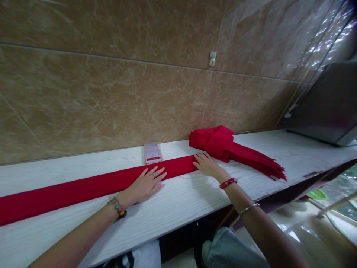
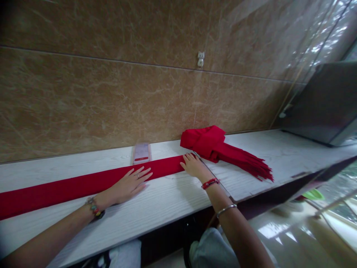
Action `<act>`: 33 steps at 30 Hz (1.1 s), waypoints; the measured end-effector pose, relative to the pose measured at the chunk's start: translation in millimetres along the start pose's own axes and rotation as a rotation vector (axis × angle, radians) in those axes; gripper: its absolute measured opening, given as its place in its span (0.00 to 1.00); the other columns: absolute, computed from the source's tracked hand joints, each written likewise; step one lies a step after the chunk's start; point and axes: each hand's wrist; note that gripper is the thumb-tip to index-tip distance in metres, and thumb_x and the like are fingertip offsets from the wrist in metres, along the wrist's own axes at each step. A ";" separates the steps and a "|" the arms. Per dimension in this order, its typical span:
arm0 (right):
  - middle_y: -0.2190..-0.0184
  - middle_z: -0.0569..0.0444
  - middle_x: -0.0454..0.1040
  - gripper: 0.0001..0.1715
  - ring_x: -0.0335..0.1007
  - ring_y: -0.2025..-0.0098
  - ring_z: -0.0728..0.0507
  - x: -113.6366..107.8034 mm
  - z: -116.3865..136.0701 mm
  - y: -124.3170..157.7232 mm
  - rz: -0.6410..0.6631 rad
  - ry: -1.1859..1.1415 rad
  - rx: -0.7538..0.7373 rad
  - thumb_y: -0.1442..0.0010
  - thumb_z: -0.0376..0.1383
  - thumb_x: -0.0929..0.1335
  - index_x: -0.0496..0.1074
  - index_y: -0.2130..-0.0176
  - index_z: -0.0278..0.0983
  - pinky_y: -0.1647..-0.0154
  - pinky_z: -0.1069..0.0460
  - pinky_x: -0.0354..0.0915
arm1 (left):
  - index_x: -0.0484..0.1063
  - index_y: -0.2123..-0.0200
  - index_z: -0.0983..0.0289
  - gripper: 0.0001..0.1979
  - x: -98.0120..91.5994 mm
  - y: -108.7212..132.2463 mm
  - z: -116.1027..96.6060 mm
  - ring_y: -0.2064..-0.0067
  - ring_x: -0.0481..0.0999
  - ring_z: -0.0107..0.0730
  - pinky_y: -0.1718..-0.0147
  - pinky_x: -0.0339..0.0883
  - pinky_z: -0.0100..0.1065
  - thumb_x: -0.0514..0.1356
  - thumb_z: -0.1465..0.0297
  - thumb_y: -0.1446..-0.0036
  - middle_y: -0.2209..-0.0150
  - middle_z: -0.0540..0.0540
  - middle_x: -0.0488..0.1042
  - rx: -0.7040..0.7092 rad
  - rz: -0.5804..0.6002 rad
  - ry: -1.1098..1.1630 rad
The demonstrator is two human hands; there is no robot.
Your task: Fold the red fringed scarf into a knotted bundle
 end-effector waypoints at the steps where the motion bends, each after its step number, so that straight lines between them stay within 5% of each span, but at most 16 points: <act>1: 0.42 0.39 0.55 0.27 0.47 0.40 0.37 -3.0 8.9 -2.6 -0.006 -0.036 -0.021 0.38 0.40 0.55 0.58 0.44 0.29 0.44 0.40 0.50 | 0.50 0.40 0.54 0.23 -0.3 0.0 -0.6 0.38 0.45 0.38 0.43 0.40 0.47 0.39 0.57 0.38 0.38 0.52 0.48 0.013 -0.011 0.000; 8: 0.41 0.45 0.55 0.27 0.47 0.39 0.44 -15.9 59.4 -5.0 0.132 -0.271 -0.365 0.39 0.37 0.57 0.56 0.42 0.31 0.41 0.46 0.48 | 0.55 0.43 0.55 0.21 -1.6 1.3 -4.3 0.40 0.53 0.33 0.43 0.45 0.40 0.41 0.61 0.37 0.41 0.51 0.56 0.099 -0.065 -0.022; 15: 0.52 0.48 0.70 0.20 0.65 0.50 0.45 -29.7 26.3 6.7 0.072 -0.162 -0.276 0.40 0.31 0.57 0.69 0.52 0.32 0.48 0.50 0.60 | 0.69 0.54 0.64 0.16 -10.3 -23.9 -9.3 0.56 0.70 0.35 0.57 0.63 0.35 0.46 0.67 0.38 0.56 0.57 0.72 0.071 -0.229 -0.078; 22: 0.55 0.48 0.72 0.19 0.67 0.54 0.43 -27.4 0.1 12.6 0.053 -0.051 -0.319 0.40 0.31 0.57 0.70 0.54 0.33 0.52 0.49 0.63 | 0.70 0.63 0.65 0.11 -3.6 -75.7 -29.9 0.62 0.70 0.34 0.65 0.65 0.33 0.51 0.66 0.41 0.62 0.55 0.71 0.129 -0.233 -0.157; 28: 0.53 0.48 0.71 0.22 0.66 0.51 0.44 -13.2 -9.8 15.2 0.024 -0.087 -0.366 0.41 0.27 0.55 0.68 0.52 0.32 0.49 0.49 0.62 | 0.70 0.63 0.65 0.09 5.5 -78.6 -33.2 0.62 0.70 0.35 0.66 0.65 0.34 0.50 0.71 0.40 0.63 0.56 0.71 0.157 -0.281 -0.217; 33: 0.57 0.46 0.73 0.20 0.69 0.55 0.44 -6.4 -13.9 15.1 -0.132 -0.068 -0.417 0.42 0.24 0.56 0.70 0.55 0.31 0.54 0.48 0.66 | 0.69 0.60 0.66 0.10 3.4 -76.3 -36.7 0.63 0.71 0.35 0.71 0.65 0.32 0.53 0.79 0.44 0.64 0.58 0.73 0.208 -0.323 -0.324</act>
Point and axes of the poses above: each hand's wrist, its own y-axis away from the middle knuckle, its own x-axis out of the palm, z = x × y
